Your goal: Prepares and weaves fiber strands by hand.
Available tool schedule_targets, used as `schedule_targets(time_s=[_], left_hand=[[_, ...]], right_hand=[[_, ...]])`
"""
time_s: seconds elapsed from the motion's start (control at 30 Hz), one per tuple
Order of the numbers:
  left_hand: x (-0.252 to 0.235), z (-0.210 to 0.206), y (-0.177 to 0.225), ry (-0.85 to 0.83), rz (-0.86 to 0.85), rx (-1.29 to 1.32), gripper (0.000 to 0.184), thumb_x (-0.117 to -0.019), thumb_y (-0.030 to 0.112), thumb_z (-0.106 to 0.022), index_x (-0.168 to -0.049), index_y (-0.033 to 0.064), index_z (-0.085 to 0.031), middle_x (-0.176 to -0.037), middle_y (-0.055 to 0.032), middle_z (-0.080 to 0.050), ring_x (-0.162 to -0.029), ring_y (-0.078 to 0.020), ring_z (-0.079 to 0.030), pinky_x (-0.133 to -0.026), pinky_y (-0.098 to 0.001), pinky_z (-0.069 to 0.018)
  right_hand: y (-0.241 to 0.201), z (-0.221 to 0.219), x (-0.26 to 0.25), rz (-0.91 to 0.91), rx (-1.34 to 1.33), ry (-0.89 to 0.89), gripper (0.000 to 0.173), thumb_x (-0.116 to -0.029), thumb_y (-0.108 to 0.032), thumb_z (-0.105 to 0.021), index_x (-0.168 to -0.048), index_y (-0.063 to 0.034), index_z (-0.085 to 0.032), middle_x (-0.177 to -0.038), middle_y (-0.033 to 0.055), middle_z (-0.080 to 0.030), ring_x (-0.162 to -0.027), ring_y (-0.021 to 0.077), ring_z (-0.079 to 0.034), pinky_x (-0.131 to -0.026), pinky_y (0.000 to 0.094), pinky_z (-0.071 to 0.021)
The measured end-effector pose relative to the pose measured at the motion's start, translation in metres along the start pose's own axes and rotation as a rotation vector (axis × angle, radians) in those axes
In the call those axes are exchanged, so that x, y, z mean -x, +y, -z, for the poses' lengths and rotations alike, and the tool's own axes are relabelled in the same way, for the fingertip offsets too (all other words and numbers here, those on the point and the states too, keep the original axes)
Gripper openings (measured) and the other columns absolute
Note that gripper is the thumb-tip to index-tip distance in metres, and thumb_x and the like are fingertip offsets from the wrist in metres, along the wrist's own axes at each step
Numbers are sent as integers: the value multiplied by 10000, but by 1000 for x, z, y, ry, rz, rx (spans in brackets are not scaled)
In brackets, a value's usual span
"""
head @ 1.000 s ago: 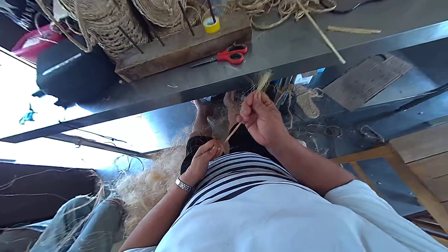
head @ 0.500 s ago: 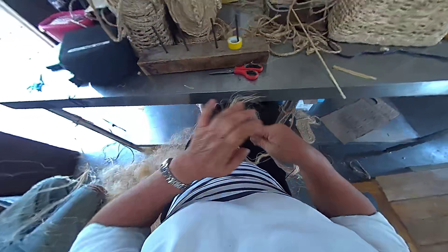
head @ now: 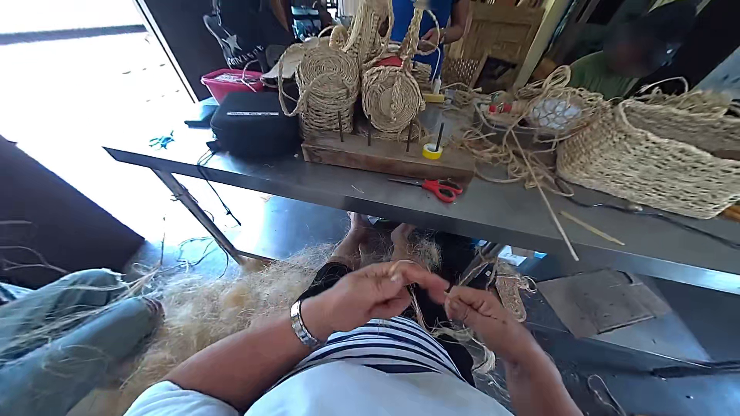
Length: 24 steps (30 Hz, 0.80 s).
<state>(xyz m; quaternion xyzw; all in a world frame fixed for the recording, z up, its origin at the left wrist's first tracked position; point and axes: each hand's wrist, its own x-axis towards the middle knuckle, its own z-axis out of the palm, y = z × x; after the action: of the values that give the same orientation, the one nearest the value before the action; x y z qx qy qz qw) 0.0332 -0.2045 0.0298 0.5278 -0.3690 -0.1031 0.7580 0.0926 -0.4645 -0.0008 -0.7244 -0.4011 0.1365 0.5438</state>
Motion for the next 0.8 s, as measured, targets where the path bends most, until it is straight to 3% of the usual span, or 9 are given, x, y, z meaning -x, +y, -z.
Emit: schedule_targets(time_s=[0.03, 0.07, 0.1, 0.2, 0.27, 0.43, 0.53, 0.7, 0.8], left_hand=[[-2, -2, -4, 57, -82, -322, 410, -1096, 348, -406, -1389, 157, -619, -1351, 106, -628, -848, 131, -513, -677, -70, -405], [-4, -2, -9, 78, -161, -718, 407, -1098, 204, -376, -1423, 67, -579, -1457, -18, -589, -1137, 10, -606, -899, -181, -507], [-7, -1, -16, 111, -225, -1099, 384, -1056, 116, -411, -1377, 25, -602, -1421, -112, -622, -1175, -139, -670, -871, -312, -571], [-8, 13, -38, 137, -203, -1676, 211, -958, 100, -526, -1039, 24, -706, -969, -156, -712, -778, -330, -715, -569, -459, -561], [-1, 18, -34, 70, -7, -1737, 173, -951, 97, -546, -968, 12, -696, -924, -174, -696, -793, -370, -707, -594, -500, -556], [21, 54, 2, 182, 469, -1767, 245, -1007, 80, -495, -1118, -53, -669, -1108, -274, -672, -1001, -471, -676, -786, -617, -530], [42, 100, 29, 410, 737, -1767, 303, -1047, 92, -430, -1200, -56, -645, -1191, -296, -652, -1080, -496, -650, -873, -661, -503], [50, 111, 46, 463, 840, -1866, 297, -1067, 101, -409, -1138, -62, -646, -1183, -270, -655, -1073, -468, -655, -859, -626, -496], [34, 83, 33, 329, 689, -1849, 275, -1037, 83, -453, -1137, -72, -657, -1154, -295, -657, -1051, -495, -655, -837, -654, -496]], right_hand=[[-1, -8, -1, -7, -31, -7, 251, -1047, -250, -527, -838, -157, -632, -746, -186, -536, -687, -130, -470, -644, 83, -401], [-2, -16, -2, -17, -39, -5, 240, -1039, -220, -516, -843, -147, -632, -737, -182, -537, -675, -126, -474, -638, 90, -408], [-3, -22, -3, -29, -28, 4, 236, -1031, -187, -496, -839, -134, -623, -718, -176, -518, -652, -122, -458, -622, 95, -397], [1, -22, 0, -57, 103, 104, 250, -1011, -165, -468, -799, -123, -593, -678, -162, -469, -613, -115, -420, -596, 93, -369], [15, -5, 7, -137, 243, 190, 274, -1005, -189, -475, -793, -77, -606, -678, -116, -480, -624, -71, -433, -615, 145, -388], [70, 62, 66, -471, 521, 276, 297, -1034, -85, -466, -912, 125, -637, -766, 152, -581, -741, 208, -550, -746, 425, -467], [93, 96, 124, -838, 597, 353, 325, -1075, -116, -477, -1138, 155, -646, -1079, 365, -651, -1055, 484, -637, -966, 651, -452], [153, 115, 196, -1259, 662, 443, 371, -1076, -223, -490, -1235, 56, -676, -1283, 336, -629, -1266, 510, -562, -1052, 702, -391], [128, 98, 148, -1077, 657, 380, 385, -1082, -259, -516, -1299, 21, -666, -1311, 328, -620, -1283, 507, -555, -1082, 695, -382]])
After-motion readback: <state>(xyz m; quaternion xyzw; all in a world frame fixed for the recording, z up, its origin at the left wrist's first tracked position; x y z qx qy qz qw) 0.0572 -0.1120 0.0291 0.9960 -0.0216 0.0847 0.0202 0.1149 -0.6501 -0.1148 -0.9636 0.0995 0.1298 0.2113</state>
